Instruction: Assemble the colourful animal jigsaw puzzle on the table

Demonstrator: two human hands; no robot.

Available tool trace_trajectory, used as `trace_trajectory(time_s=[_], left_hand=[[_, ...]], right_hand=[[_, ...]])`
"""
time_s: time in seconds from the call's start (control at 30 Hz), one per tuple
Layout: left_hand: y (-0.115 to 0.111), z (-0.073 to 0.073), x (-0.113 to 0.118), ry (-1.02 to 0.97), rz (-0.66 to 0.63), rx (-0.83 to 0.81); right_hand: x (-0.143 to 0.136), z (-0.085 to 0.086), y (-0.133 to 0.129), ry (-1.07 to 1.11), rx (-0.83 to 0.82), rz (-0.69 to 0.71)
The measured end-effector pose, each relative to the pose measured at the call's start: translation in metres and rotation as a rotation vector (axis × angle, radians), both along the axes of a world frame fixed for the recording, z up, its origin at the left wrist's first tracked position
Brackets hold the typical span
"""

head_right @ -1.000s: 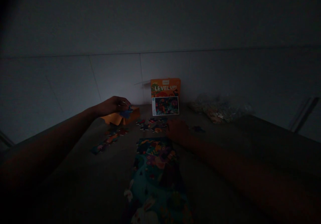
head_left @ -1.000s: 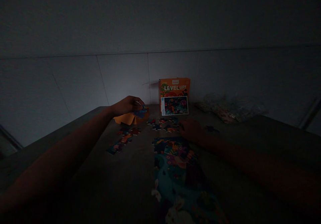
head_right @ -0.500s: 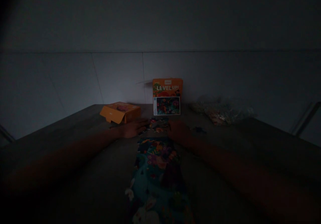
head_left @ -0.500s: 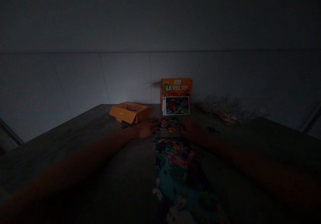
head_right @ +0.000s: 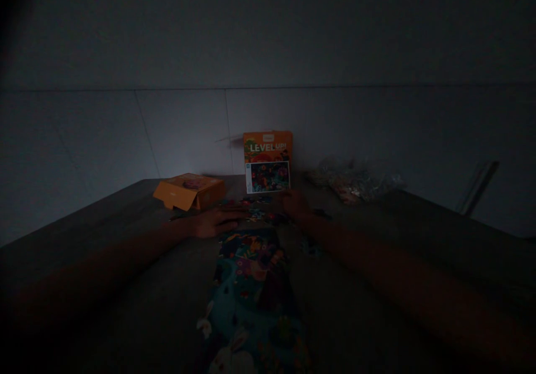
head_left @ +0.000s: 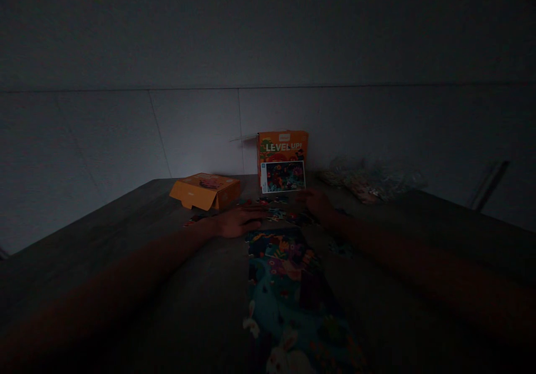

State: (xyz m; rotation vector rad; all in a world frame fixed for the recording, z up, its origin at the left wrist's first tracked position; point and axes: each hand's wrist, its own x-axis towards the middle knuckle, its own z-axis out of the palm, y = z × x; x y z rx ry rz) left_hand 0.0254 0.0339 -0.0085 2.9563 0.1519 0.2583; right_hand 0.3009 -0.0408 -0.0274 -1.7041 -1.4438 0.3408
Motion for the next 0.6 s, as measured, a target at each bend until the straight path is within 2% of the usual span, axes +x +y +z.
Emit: trace_trajectory(time_s=[0.13, 0.3, 0.47, 0.6], left_hand=[[0.0, -0.001, 0.0, -0.061, 0.061, -0.004], [0.001, -0.003, 0.001, -0.154, 0.137, 0.024], [0.003, -0.007, 0.002, -0.201, 0.216, 0.04], [0.005, -0.008, 0.001, -0.216, 0.262, 0.068]], right_hand=[[0.023, 0.011, 0.012, -0.02, -0.075, -0.035], [0.041, 0.028, 0.005, -0.263, -0.044, -0.05], [0.028, 0.016, -0.012, -0.599, -0.021, 0.09], [0.017, 0.008, -0.014, -0.74, -0.031, 0.128]])
